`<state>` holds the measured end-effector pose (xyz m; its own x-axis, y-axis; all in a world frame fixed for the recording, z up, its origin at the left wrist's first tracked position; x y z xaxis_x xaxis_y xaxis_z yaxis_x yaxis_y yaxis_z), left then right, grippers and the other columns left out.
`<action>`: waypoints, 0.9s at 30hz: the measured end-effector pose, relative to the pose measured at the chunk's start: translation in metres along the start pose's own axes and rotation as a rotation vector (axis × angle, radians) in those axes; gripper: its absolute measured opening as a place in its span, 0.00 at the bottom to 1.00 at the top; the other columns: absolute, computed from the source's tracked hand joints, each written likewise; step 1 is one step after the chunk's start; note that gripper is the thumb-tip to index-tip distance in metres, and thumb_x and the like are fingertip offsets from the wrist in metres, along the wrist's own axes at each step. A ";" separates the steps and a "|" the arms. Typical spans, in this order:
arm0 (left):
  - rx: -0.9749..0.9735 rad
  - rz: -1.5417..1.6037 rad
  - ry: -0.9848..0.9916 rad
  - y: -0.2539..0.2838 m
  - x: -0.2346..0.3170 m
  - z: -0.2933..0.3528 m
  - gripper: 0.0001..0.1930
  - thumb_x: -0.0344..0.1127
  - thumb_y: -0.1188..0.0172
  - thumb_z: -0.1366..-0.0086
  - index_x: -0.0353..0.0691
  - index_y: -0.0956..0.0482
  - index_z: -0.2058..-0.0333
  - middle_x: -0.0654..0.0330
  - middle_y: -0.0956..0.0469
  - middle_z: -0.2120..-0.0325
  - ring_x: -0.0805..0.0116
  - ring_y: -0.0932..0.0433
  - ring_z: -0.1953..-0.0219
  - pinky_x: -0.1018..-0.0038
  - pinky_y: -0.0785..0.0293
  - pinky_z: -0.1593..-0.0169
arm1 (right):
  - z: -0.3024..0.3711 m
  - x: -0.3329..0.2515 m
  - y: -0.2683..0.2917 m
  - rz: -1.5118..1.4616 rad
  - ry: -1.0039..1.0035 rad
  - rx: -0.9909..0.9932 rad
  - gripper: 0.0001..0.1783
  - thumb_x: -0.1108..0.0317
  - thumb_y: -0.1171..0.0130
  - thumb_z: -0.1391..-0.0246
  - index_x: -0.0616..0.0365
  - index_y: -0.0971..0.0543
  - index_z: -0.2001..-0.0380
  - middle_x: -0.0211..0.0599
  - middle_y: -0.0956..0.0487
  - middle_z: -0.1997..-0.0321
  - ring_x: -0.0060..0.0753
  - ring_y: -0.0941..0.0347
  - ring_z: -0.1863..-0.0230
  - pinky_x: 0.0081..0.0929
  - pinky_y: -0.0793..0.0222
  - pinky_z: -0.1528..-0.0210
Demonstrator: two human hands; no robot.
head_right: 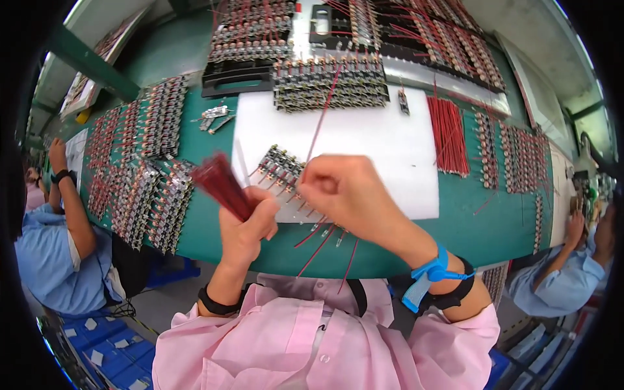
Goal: The person picks up a bundle of red wires and inserts them one by one into a strip of circuit boards. After filling the strip, they set the bundle down and place the completed boards onto a stack.
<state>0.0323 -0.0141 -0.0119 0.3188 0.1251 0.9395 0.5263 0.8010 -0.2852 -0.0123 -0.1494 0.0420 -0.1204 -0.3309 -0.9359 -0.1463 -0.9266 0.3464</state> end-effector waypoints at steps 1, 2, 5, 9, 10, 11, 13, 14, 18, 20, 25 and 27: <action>-0.006 -0.004 0.016 0.003 -0.006 0.003 0.06 0.29 0.47 0.49 0.36 0.32 0.80 0.67 0.35 0.86 0.83 0.39 0.88 0.85 0.45 0.86 | 0.001 0.009 0.007 -0.008 -0.014 0.006 0.04 0.75 0.47 0.60 0.65 0.29 0.82 0.25 0.31 0.83 0.09 0.41 0.83 0.09 0.46 0.81; 0.031 0.080 -0.064 0.008 -0.009 0.008 0.06 0.28 0.48 0.49 0.35 0.34 0.81 0.66 0.37 0.88 0.81 0.41 0.89 0.83 0.45 0.86 | 0.005 0.020 0.021 0.074 -0.039 0.050 0.04 0.76 0.46 0.61 0.65 0.29 0.83 0.25 0.32 0.83 0.10 0.41 0.82 0.10 0.46 0.81; 0.022 0.076 -0.154 0.015 -0.021 0.018 0.07 0.27 0.50 0.48 0.35 0.36 0.82 0.65 0.39 0.90 0.79 0.43 0.88 0.81 0.45 0.85 | 0.018 0.046 0.041 0.239 -0.112 0.142 0.04 0.76 0.46 0.63 0.65 0.30 0.84 0.26 0.32 0.82 0.12 0.41 0.81 0.12 0.45 0.79; -0.068 -0.213 -0.196 0.015 -0.024 0.022 0.10 0.28 0.51 0.47 0.37 0.39 0.84 0.65 0.39 0.90 0.79 0.43 0.86 0.81 0.44 0.82 | 0.025 0.061 0.031 0.094 -0.158 0.259 0.04 0.76 0.46 0.64 0.65 0.30 0.83 0.27 0.33 0.83 0.14 0.42 0.80 0.13 0.46 0.77; -0.093 -0.322 -0.193 0.013 -0.022 0.022 0.11 0.29 0.51 0.46 0.37 0.40 0.85 0.65 0.40 0.89 0.78 0.43 0.86 0.81 0.44 0.82 | 0.024 0.061 0.029 0.103 -0.143 0.286 0.04 0.76 0.47 0.64 0.65 0.30 0.83 0.27 0.33 0.82 0.15 0.42 0.80 0.14 0.46 0.77; -0.117 -0.430 -0.192 0.011 -0.022 0.021 0.12 0.30 0.51 0.46 0.37 0.40 0.85 0.65 0.40 0.89 0.78 0.43 0.85 0.81 0.44 0.81 | 0.023 0.061 0.028 0.112 -0.128 0.311 0.04 0.76 0.47 0.64 0.65 0.30 0.83 0.27 0.33 0.82 0.15 0.42 0.80 0.14 0.46 0.77; -0.115 -0.402 -0.231 0.015 -0.022 0.022 0.12 0.30 0.49 0.47 0.36 0.40 0.85 0.65 0.41 0.90 0.78 0.44 0.86 0.81 0.46 0.82 | 0.024 0.062 0.027 0.121 -0.114 0.331 0.04 0.76 0.47 0.64 0.65 0.30 0.83 0.27 0.33 0.82 0.16 0.42 0.80 0.14 0.46 0.77; -0.110 -0.380 -0.277 0.017 -0.021 0.023 0.12 0.30 0.47 0.47 0.36 0.39 0.85 0.64 0.41 0.90 0.78 0.45 0.87 0.81 0.47 0.83 | 0.024 0.061 0.026 0.129 -0.101 0.324 0.03 0.76 0.47 0.63 0.65 0.30 0.83 0.27 0.34 0.81 0.16 0.42 0.80 0.14 0.46 0.77; -0.073 -0.215 -0.279 0.022 -0.022 0.026 0.13 0.32 0.45 0.48 0.35 0.38 0.84 0.64 0.42 0.91 0.77 0.46 0.88 0.81 0.48 0.84 | 0.020 0.061 0.024 0.145 -0.084 0.305 0.03 0.76 0.47 0.63 0.64 0.30 0.82 0.28 0.34 0.80 0.16 0.42 0.79 0.14 0.46 0.77; -0.059 -0.144 -0.258 0.025 -0.022 0.026 0.13 0.33 0.45 0.48 0.35 0.37 0.84 0.64 0.41 0.91 0.77 0.46 0.88 0.81 0.48 0.84 | 0.017 0.058 0.023 0.138 -0.080 0.295 0.03 0.76 0.47 0.63 0.64 0.30 0.82 0.28 0.34 0.79 0.17 0.41 0.79 0.14 0.45 0.77; -0.088 -0.255 -0.280 0.023 -0.021 0.025 0.14 0.34 0.45 0.47 0.34 0.38 0.85 0.63 0.41 0.91 0.76 0.45 0.88 0.81 0.48 0.84 | 0.014 0.059 0.021 0.152 -0.100 0.274 0.03 0.76 0.47 0.62 0.64 0.29 0.82 0.28 0.34 0.80 0.17 0.41 0.79 0.14 0.45 0.77; -0.080 -0.267 -0.281 0.022 -0.020 0.025 0.14 0.34 0.45 0.47 0.34 0.38 0.85 0.63 0.41 0.91 0.76 0.45 0.88 0.81 0.48 0.84 | 0.012 0.060 0.021 0.166 -0.087 0.268 0.03 0.75 0.47 0.62 0.64 0.29 0.81 0.28 0.34 0.80 0.17 0.41 0.79 0.14 0.45 0.77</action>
<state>0.0182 0.0158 -0.0324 -0.0602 0.0828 0.9947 0.6246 0.7804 -0.0272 -0.0344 -0.1863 -0.0063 -0.2457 -0.4461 -0.8606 -0.3696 -0.7776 0.5086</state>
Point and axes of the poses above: each hand's wrist, its own z-axis away from the middle knuckle, its own y-axis out of the back of the hand, x = y × z, the point moved 6 cm from there along -z, towards the middle knuckle
